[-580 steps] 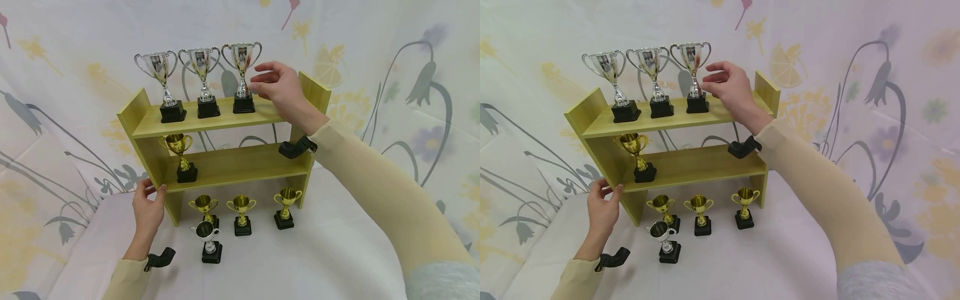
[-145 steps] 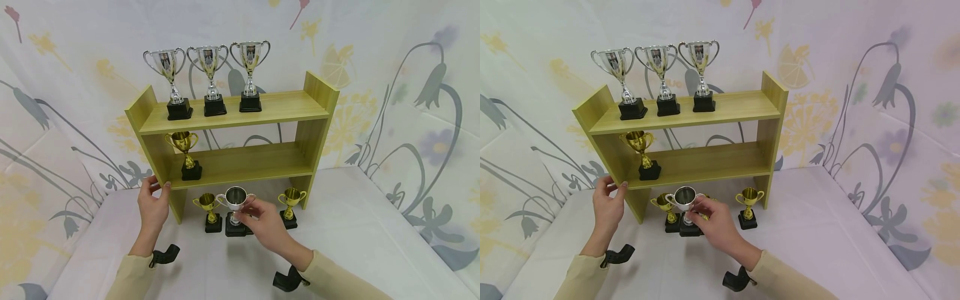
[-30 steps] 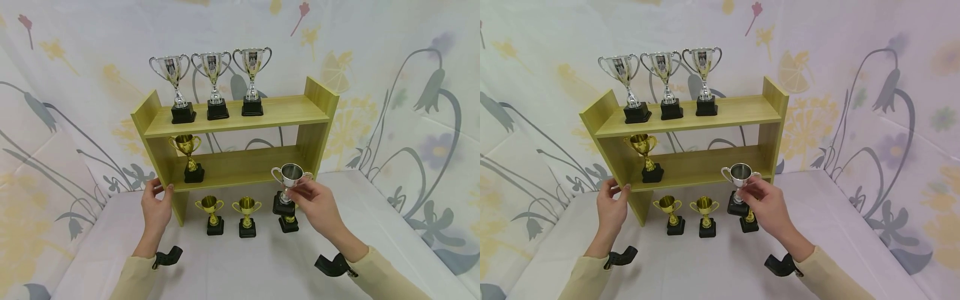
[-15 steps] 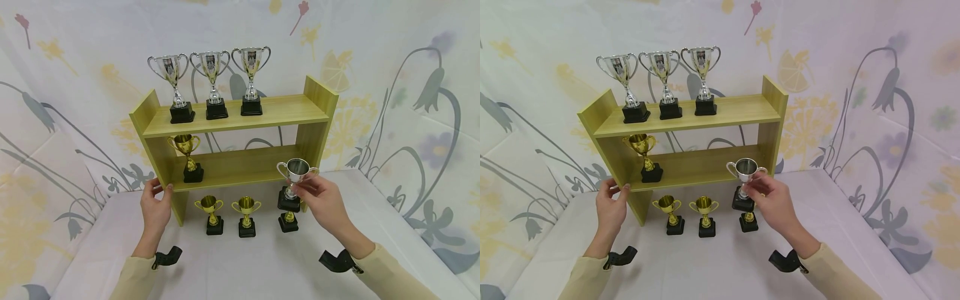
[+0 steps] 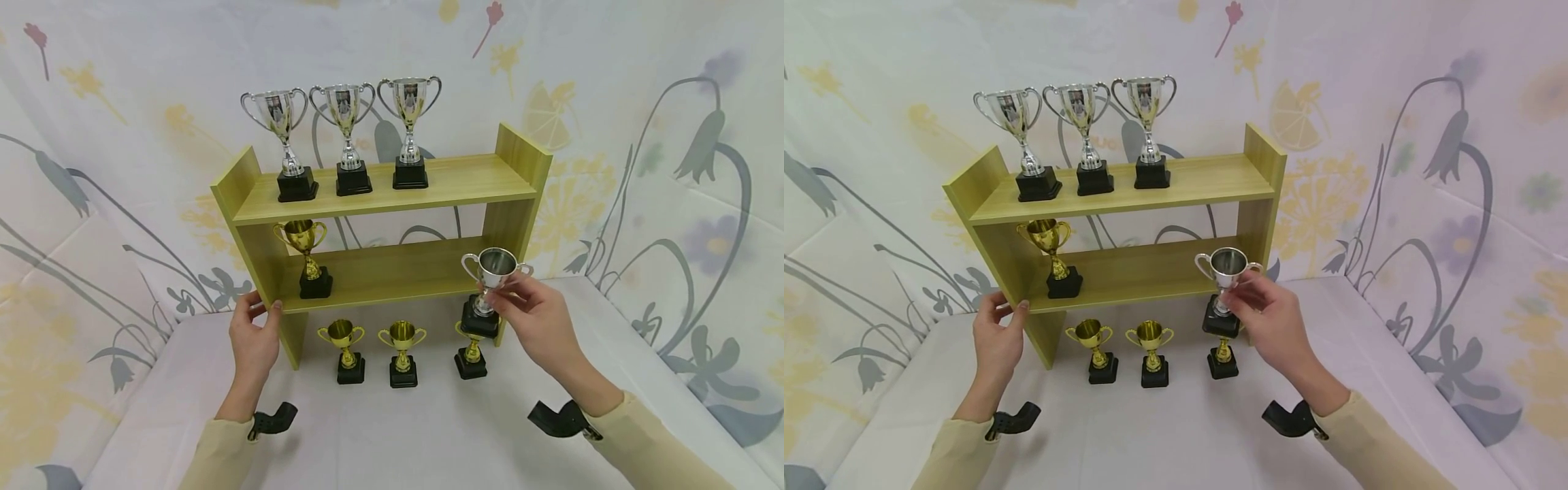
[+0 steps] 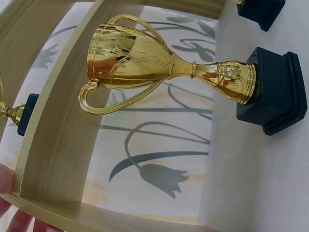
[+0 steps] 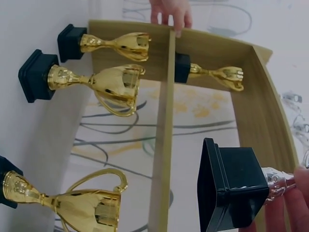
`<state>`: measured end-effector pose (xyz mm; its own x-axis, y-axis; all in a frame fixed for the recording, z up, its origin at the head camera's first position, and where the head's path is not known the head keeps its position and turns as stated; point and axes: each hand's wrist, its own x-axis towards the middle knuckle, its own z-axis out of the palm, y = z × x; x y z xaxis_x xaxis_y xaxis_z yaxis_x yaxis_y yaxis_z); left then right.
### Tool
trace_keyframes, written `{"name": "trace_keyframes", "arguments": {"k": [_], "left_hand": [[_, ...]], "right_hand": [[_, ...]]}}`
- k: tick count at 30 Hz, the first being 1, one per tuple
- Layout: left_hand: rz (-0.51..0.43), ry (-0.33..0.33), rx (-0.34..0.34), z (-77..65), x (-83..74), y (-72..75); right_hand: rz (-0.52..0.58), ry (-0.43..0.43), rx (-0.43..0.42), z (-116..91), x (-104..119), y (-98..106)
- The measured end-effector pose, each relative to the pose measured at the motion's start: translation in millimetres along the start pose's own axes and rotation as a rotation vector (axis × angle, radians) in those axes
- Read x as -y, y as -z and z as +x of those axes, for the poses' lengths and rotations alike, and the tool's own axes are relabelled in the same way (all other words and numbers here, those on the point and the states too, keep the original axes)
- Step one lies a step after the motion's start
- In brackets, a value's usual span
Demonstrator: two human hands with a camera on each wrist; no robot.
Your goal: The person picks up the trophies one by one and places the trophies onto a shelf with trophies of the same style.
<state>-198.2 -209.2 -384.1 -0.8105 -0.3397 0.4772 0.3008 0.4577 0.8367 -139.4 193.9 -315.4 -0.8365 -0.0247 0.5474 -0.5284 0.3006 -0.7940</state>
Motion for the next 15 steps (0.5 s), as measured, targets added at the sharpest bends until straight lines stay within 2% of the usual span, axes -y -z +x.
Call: {"name": "trace_keyframes", "arguments": {"k": [15], "left_hand": [[-0.01, -0.012, -0.002, 0.2, 0.1, -0.4]], "right_hand": [[-0.065, 0.044, -0.025, 9, 5, 16]]}}
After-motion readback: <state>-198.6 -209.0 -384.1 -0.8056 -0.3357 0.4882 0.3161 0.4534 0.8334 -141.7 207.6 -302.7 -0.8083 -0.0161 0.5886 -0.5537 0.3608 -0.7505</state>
